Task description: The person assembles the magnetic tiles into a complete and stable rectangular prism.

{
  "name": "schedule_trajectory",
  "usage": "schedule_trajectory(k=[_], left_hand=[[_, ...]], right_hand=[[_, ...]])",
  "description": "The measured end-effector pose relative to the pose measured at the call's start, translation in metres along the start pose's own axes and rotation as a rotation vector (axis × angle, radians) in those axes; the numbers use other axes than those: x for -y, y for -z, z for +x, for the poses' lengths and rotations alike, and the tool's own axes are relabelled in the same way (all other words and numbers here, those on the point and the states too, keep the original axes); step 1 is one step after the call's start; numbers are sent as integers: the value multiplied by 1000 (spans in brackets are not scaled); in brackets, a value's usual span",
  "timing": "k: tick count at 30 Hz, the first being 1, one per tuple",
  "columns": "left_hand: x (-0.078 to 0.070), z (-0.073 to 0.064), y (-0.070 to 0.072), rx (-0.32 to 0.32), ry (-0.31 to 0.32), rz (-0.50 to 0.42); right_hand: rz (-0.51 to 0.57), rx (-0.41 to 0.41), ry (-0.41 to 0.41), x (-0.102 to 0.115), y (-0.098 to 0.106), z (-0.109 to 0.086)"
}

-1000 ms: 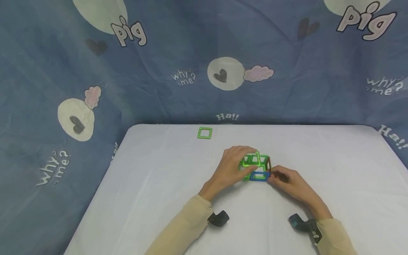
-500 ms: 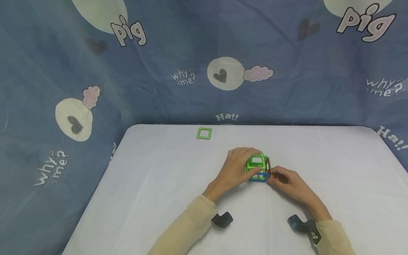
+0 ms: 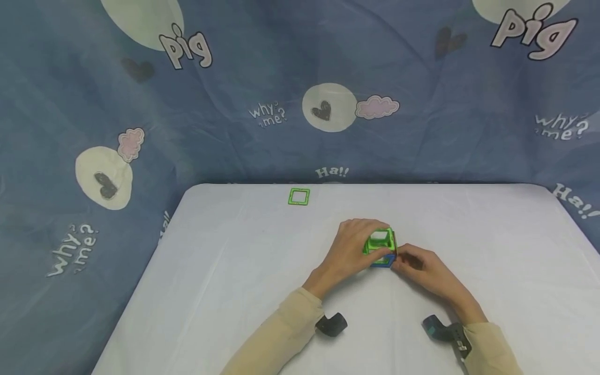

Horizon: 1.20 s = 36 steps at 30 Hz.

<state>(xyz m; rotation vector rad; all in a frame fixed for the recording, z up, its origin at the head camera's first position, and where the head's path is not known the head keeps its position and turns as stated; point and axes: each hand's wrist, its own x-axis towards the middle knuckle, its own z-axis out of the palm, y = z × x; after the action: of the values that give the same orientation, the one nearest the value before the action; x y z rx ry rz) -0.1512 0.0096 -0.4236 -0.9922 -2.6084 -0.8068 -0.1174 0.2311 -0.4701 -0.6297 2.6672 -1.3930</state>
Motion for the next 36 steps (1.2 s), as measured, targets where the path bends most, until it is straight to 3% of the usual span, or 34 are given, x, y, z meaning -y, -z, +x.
schedule_trajectory(k=[19, 36], left_hand=[[2, 3, -5, 57, -8, 27], [5, 1, -6, 59, -4, 7]], right_hand=[[-8, -8, 12, -2, -2, 1], [-36, -12, 25, -3, -3, 2]])
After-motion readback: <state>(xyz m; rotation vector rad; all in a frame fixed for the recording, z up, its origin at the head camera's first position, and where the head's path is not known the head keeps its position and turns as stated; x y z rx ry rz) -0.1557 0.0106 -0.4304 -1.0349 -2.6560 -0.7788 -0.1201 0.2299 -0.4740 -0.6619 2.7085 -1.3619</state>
